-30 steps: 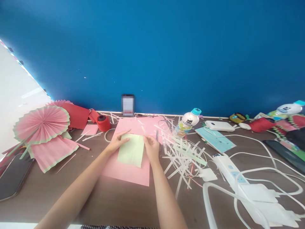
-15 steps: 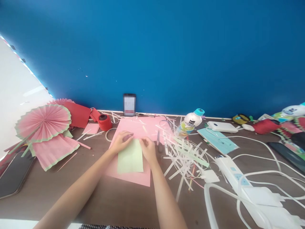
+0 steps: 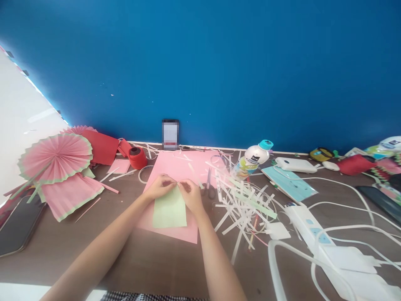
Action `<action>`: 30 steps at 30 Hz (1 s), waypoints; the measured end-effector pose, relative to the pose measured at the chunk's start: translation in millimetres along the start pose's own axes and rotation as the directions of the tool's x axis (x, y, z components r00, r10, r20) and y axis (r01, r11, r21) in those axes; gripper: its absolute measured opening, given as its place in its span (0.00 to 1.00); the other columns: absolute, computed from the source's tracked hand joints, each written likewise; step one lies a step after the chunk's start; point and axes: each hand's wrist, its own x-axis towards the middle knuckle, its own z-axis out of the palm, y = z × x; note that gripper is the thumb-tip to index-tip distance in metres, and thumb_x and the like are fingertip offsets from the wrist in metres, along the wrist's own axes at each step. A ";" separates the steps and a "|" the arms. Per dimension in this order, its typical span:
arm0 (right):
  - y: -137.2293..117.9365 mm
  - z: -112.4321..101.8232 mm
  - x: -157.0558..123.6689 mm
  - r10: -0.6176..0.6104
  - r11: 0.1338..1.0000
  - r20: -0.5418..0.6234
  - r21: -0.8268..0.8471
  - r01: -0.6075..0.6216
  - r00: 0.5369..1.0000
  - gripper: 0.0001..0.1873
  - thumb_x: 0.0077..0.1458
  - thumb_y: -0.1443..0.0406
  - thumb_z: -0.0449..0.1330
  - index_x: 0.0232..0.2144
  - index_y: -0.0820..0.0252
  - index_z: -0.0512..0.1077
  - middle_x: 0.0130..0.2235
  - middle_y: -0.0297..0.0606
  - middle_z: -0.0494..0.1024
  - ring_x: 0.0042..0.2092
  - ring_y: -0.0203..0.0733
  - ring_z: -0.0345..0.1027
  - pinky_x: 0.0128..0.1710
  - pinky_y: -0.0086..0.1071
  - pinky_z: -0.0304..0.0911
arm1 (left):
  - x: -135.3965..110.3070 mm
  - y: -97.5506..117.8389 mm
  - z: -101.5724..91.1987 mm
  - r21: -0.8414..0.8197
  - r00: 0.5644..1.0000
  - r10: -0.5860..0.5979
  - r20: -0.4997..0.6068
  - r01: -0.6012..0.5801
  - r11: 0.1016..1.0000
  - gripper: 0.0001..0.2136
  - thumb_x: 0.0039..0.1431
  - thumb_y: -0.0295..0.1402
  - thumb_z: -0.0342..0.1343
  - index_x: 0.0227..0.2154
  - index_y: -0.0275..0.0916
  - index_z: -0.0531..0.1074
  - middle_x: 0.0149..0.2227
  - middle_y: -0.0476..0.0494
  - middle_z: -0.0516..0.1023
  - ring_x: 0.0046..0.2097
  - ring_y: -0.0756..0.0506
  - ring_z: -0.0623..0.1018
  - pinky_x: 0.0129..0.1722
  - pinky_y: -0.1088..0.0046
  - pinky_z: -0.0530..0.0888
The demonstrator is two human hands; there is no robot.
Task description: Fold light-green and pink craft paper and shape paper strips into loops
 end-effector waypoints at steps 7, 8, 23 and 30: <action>-1.0 -1.0 1.2 -0.022 0.999 -0.008 -0.027 0.022 1.000 0.09 0.49 0.59 0.56 0.27 0.59 0.70 0.31 0.36 0.74 0.35 0.40 0.67 0.37 0.32 0.61 | 0.5 0.7 -0.2 -0.031 1.000 -0.012 -0.001 0.012 0.999 0.09 0.52 0.30 0.50 0.25 0.37 0.75 0.27 0.46 0.77 0.32 0.48 0.73 0.39 0.71 0.66; -1.0 -0.9 1.4 -0.021 1.000 -0.009 -0.022 0.021 1.000 0.09 0.49 0.59 0.56 0.27 0.59 0.70 0.31 0.36 0.74 0.34 0.40 0.67 0.37 0.32 0.61 | 0.6 0.7 -0.3 -0.044 1.000 -0.011 -0.001 0.011 0.999 0.09 0.52 0.30 0.50 0.25 0.37 0.75 0.26 0.46 0.77 0.31 0.48 0.73 0.38 0.72 0.66; -3.2 -0.5 4.3 0.109 0.993 -0.110 0.062 -0.103 0.988 0.11 0.46 0.57 0.57 0.27 0.60 0.69 0.30 0.37 0.75 0.34 0.41 0.68 0.35 0.33 0.62 | 0.4 -3.0 2.4 -0.366 0.988 -0.151 -0.030 0.129 0.921 0.09 0.51 0.33 0.53 0.34 0.37 0.74 0.37 0.41 0.76 0.39 0.46 0.75 0.40 0.71 0.70; 1.0 -8.7 6.9 0.180 0.980 -0.300 0.134 -0.145 0.937 0.15 0.44 0.55 0.58 0.30 0.61 0.71 0.34 0.39 0.76 0.37 0.43 0.68 0.37 0.35 0.62 | 3.1 -8.7 -0.7 -0.716 0.902 -0.382 -0.203 0.129 0.686 0.25 0.46 0.37 0.59 0.48 0.37 0.62 0.44 0.36 0.72 0.42 0.44 0.74 0.43 0.65 0.69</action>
